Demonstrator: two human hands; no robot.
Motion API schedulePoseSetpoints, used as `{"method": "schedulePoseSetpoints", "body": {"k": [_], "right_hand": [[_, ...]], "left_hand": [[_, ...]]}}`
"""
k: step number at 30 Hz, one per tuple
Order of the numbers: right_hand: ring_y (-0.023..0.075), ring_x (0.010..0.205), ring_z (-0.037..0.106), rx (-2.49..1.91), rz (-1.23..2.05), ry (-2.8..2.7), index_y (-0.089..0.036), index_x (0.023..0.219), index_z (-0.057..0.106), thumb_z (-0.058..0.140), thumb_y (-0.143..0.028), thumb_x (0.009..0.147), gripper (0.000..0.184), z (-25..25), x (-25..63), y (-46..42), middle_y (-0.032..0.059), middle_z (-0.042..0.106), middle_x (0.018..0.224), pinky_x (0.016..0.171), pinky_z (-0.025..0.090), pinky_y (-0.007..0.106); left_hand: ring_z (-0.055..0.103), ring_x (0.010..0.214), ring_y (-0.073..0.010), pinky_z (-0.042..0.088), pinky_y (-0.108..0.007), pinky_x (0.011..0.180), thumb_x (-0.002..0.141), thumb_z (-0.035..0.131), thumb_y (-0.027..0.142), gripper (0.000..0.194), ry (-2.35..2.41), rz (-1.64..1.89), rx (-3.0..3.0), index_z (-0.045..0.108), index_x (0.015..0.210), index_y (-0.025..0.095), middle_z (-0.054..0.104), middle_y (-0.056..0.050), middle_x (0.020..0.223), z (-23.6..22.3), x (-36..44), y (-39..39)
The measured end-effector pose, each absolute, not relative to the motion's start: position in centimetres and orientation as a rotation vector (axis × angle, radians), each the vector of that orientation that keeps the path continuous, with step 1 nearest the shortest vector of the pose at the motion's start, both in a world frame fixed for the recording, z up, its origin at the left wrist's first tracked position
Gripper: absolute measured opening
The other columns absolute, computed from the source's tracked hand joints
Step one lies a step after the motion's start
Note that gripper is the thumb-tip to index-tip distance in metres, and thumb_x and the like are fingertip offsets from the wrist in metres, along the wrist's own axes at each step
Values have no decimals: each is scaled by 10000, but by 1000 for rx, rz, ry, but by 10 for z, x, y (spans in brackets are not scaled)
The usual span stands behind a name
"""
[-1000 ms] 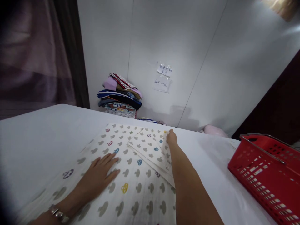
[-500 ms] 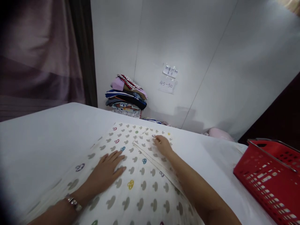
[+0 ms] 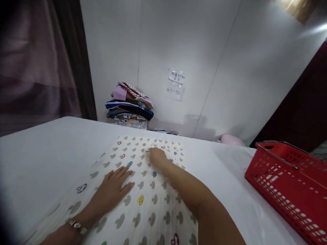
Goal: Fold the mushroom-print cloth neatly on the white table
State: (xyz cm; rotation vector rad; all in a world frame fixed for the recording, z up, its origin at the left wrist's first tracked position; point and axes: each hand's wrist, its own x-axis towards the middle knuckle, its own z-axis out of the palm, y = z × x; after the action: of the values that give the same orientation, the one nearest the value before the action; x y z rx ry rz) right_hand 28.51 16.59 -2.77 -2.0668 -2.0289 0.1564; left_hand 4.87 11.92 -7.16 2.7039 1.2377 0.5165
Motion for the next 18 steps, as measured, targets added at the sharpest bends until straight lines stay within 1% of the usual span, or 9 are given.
{"method": "schedulePoseSetpoints", "body": {"k": [2, 5, 8, 10, 12, 15, 18], "right_hand": [[201, 875, 613, -2074, 236, -1712, -171, 1059, 607, 437, -132, 773, 335, -16, 320, 176, 70, 660, 957, 751, 474, 292], [168, 731, 632, -2048, 389, -1315, -148, 1065, 595, 419, -183, 808, 314, -4, 381, 172, 56, 672, 870, 641, 494, 261], [187, 617, 621, -2012, 571, -1037, -118, 907, 623, 491, -232, 797, 205, -9, 426, 151, 70, 659, 713, 562, 503, 294], [197, 617, 630, -1947, 694, -925, -123, 834, 616, 503, -234, 805, 161, -18, 441, 136, 82, 656, 693, 571, 516, 309], [196, 655, 646, -1862, 796, -851, -133, 820, 600, 483, -205, 823, 138, -27, 447, 128, 92, 663, 724, 608, 528, 305], [186, 729, 659, -1744, 890, -775, -149, 862, 577, 447, -160, 841, 131, -35, 451, 124, 91, 674, 798, 659, 537, 283], [183, 787, 662, -1663, 926, -731, -159, 917, 565, 466, -170, 845, 123, -35, 454, 114, 84, 681, 859, 704, 538, 283]], "left_hand": [[333, 1311, -260, 205, -475, 1078, 873, 331, 538, 524, 1231, 522, 2703, 523, 1265, 247, 440, -56, 1395, -72, 48, 119], [326, 1316, -262, 204, -477, 1080, 870, 331, 544, 531, 1235, 504, 2695, 523, 1265, 246, 435, -52, 1399, -71, 49, 119], [334, 1311, -267, 212, -480, 1076, 867, 343, 540, 524, 1257, 485, 2674, 532, 1256, 243, 437, -53, 1397, -68, 49, 118], [341, 1308, -271, 220, -482, 1074, 864, 352, 540, 519, 1258, 484, 2671, 538, 1249, 247, 442, -50, 1393, -66, 50, 118], [343, 1306, -275, 222, -484, 1072, 861, 356, 542, 515, 1256, 491, 2675, 540, 1246, 252, 446, -47, 1391, -66, 50, 118], [339, 1309, -274, 218, -484, 1072, 862, 353, 543, 520, 1260, 497, 2680, 534, 1253, 252, 445, -48, 1391, -68, 50, 119], [335, 1312, -269, 216, -484, 1072, 866, 344, 549, 523, 1241, 494, 2678, 527, 1259, 256, 434, -49, 1400, -70, 49, 120]]}}
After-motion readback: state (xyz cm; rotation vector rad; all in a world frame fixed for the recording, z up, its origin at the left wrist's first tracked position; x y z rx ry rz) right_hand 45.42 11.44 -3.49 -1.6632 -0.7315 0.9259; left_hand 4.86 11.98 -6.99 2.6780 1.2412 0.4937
